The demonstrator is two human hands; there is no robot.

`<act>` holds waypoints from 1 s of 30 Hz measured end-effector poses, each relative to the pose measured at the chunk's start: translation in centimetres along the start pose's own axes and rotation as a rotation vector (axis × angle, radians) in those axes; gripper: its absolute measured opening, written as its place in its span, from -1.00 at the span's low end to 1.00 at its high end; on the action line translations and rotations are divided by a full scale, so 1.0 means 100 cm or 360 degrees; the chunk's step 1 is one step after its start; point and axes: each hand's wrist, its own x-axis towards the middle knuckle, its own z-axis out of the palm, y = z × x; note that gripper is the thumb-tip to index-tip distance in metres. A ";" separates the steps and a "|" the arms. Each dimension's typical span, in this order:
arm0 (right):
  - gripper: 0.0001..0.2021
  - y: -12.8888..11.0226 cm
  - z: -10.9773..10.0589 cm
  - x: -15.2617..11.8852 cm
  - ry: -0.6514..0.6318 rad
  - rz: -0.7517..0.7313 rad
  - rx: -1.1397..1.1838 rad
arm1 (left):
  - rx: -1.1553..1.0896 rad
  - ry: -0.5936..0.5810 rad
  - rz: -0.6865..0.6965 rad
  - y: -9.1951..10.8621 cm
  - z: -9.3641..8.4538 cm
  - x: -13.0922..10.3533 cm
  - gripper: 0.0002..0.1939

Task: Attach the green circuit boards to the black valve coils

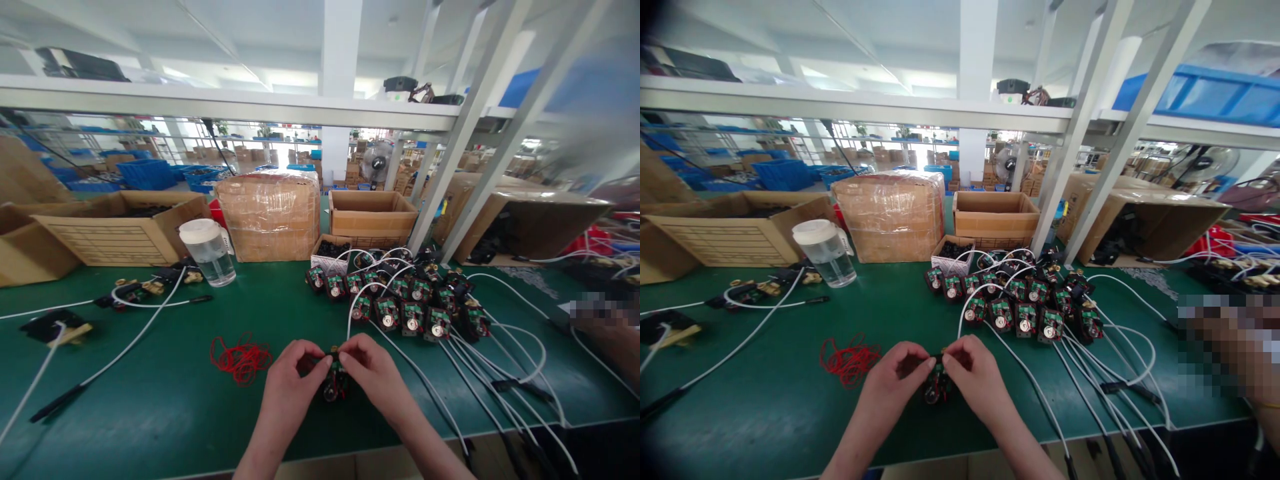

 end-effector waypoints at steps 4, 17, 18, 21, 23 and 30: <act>-0.98 0.000 0.006 0.003 0.0085 -0.0039 -0.0143 | 0.0067 0.0021 0.0017 -0.001 0.002 0.003 -0.82; -0.90 0.012 -0.013 0.000 -0.0229 -0.0019 0.0224 | -0.0237 -0.0061 0.0038 -0.010 -0.005 -0.006 -0.82; -0.90 0.013 -0.011 0.000 -0.0213 -0.0026 0.0213 | -0.0232 -0.0046 0.0042 -0.010 -0.005 -0.006 -0.84; -0.91 0.014 -0.009 -0.001 -0.0181 -0.0035 0.0166 | -0.0214 0.0000 0.0030 -0.010 -0.003 -0.008 -0.84; -0.89 0.013 -0.010 -0.004 -0.0197 -0.0051 0.0156 | -0.0235 0.0013 0.0010 -0.012 -0.002 -0.010 -0.82; -0.85 0.011 -0.012 -0.005 -0.0183 -0.0086 0.0122 | -0.0377 -0.0029 -0.0046 -0.021 -0.002 -0.014 -0.77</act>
